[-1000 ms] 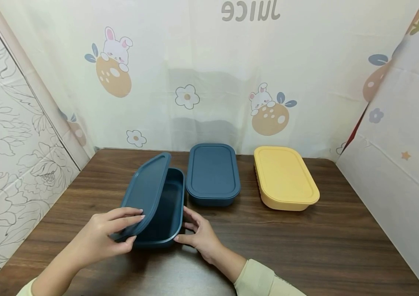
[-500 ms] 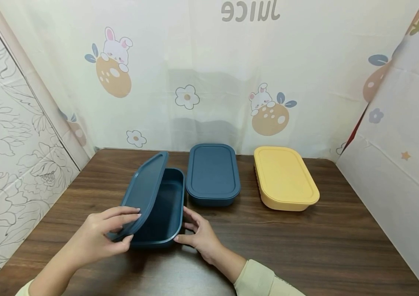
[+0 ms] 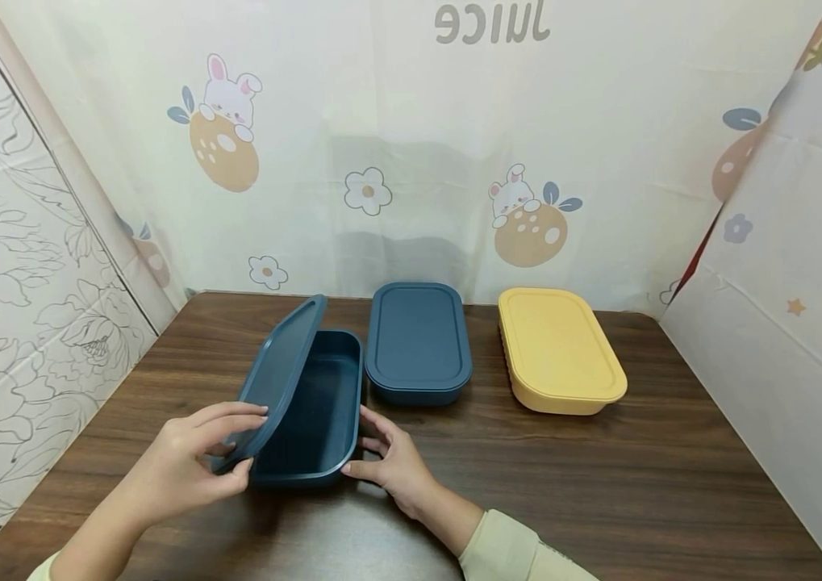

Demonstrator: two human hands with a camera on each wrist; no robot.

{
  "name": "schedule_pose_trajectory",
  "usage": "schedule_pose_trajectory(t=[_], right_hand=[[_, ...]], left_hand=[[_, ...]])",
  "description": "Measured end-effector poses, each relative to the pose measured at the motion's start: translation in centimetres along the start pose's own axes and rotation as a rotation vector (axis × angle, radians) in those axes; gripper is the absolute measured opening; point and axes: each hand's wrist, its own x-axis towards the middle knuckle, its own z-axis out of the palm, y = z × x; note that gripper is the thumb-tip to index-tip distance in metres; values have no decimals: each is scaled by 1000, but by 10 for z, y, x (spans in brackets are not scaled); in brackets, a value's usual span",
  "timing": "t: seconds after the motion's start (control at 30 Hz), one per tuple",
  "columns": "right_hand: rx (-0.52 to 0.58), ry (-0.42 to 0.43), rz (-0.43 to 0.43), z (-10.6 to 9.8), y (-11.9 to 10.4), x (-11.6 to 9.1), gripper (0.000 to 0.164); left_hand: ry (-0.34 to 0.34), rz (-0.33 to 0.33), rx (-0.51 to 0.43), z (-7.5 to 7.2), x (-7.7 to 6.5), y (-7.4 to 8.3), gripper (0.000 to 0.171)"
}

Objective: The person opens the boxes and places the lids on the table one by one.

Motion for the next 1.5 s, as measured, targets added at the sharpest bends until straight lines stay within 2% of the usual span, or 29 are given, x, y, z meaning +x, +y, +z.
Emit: schedule_pose_trajectory(t=[0.4,0.67,0.9,1.5], right_hand=[[-1,3,-2,0,0,0,82],[3,-4,-5,0,0,0,82],[2,-4,-6,0,0,0,82],[-1,-5,-10,0,-1,0,83]], left_hand=[[9,-64,-18,-5,0,4,45],[35,-58,-18,-6,-1,3,46],[48,-84,-19,-7,-4,2,43],[78,-114,-87,-11,-7,-1,44]])
